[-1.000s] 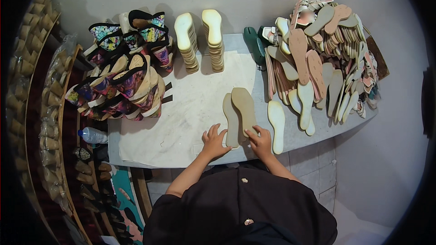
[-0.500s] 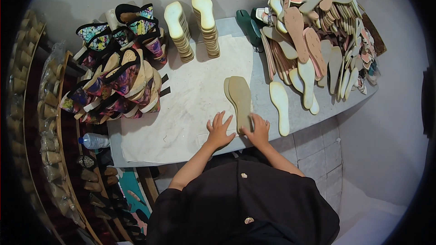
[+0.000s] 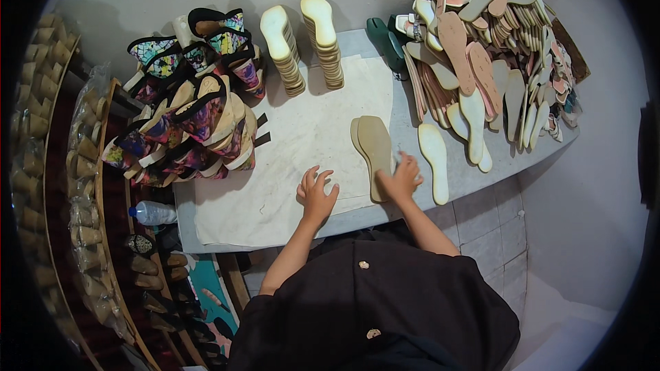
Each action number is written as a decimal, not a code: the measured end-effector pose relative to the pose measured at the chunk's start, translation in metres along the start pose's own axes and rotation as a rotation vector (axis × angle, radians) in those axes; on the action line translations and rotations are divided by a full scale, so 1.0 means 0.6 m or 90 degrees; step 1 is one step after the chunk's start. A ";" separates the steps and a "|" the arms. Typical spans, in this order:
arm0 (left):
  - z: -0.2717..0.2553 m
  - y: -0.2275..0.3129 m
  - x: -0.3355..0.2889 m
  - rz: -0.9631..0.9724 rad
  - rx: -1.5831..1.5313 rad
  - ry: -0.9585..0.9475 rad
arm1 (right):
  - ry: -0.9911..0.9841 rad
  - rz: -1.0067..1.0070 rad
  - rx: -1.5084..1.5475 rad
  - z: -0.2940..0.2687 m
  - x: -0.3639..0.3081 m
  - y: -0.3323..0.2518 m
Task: Organize and stack shoe insoles on a workbench in a shoe manufacturing facility.
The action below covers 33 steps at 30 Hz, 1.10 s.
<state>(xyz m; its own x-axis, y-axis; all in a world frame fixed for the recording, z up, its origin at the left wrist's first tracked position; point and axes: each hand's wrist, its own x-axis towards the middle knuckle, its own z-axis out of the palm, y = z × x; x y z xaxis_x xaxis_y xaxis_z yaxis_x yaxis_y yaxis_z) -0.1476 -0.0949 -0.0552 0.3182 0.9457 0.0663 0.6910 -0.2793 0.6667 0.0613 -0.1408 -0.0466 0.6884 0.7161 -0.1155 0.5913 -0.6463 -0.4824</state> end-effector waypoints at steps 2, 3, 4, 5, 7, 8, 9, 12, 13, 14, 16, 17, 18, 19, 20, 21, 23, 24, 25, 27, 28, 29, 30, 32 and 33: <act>-0.003 -0.001 0.001 -0.013 -0.002 -0.005 | 0.117 0.089 0.002 -0.004 0.030 0.034; -0.001 -0.001 0.001 0.006 0.001 0.007 | 0.188 0.125 -0.022 -0.010 0.049 0.059; 0.002 -0.001 0.001 0.025 0.003 0.018 | 0.182 0.165 -0.051 -0.024 0.062 0.082; 0.002 0.007 0.002 0.025 0.002 0.017 | 0.177 0.205 -0.081 -0.039 0.073 0.102; 0.007 0.027 0.005 0.033 -0.011 -0.054 | 0.139 0.188 -0.086 -0.066 0.072 0.134; 0.015 0.032 0.006 0.046 0.007 -0.081 | 0.099 0.170 -0.090 -0.074 0.069 0.141; 0.025 0.036 0.008 0.046 0.004 -0.080 | 0.101 0.169 -0.092 -0.078 0.069 0.142; 0.051 0.037 0.007 0.059 0.026 -0.137 | 0.130 0.119 0.110 -0.093 0.058 0.126; 0.061 0.038 0.009 0.064 0.023 -0.138 | 0.138 0.127 0.210 -0.095 0.051 0.112; 0.066 0.038 0.009 0.069 0.027 -0.137 | 0.117 0.110 0.290 -0.092 0.044 0.097; 0.071 0.037 0.014 0.074 0.032 -0.137 | 0.080 -0.014 0.253 -0.084 0.021 0.043; 0.071 0.040 0.018 0.064 0.022 -0.138 | 0.082 -0.081 0.240 -0.069 0.014 0.026; 0.069 0.041 0.020 0.049 0.014 -0.135 | 0.073 -0.127 0.244 -0.055 0.012 0.005; 0.068 0.045 0.024 0.050 0.016 -0.136 | 0.066 -0.156 0.222 -0.039 0.013 -0.006; 0.066 0.049 0.030 0.047 0.003 -0.135 | 0.057 -0.174 0.181 -0.025 0.017 -0.015; 0.065 0.054 0.034 0.044 -0.010 -0.134 | 0.048 -0.192 0.140 -0.012 0.021 -0.019; 0.065 0.056 0.039 0.046 -0.006 -0.126 | 0.034 -0.179 0.124 0.009 0.025 -0.018; 0.065 0.058 0.040 0.050 -0.004 -0.122 | 0.023 -0.163 0.104 0.019 0.026 -0.017; 0.066 0.058 0.041 0.047 -0.002 -0.117 | 0.021 -0.168 0.106 0.024 0.025 -0.016; 0.067 0.057 0.040 0.047 0.005 -0.122 | 0.087 -0.206 0.169 0.031 0.026 -0.012; 0.067 0.058 0.037 0.048 0.003 -0.123 | 0.086 -0.209 0.170 0.031 0.028 -0.014; 0.067 0.059 0.036 0.047 0.003 -0.120 | 0.087 -0.200 0.176 0.031 0.030 -0.016; 0.068 0.061 0.035 0.046 0.010 -0.130 | 0.090 -0.190 0.182 0.031 0.032 -0.017; 0.068 0.065 0.035 0.048 0.018 -0.142 | 0.058 -0.175 0.153 0.030 0.035 -0.019; 0.070 0.068 0.036 0.052 0.019 -0.144 | 0.025 -0.160 0.123 0.029 0.036 -0.019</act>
<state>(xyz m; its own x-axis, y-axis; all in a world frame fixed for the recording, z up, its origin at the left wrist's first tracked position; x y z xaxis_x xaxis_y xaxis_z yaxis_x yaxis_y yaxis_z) -0.0852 -0.0927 -0.0577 0.5082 0.8597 -0.0508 0.6748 -0.3609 0.6438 0.0623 -0.1135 -0.0588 0.5495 0.8333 0.0602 0.6565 -0.3861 -0.6480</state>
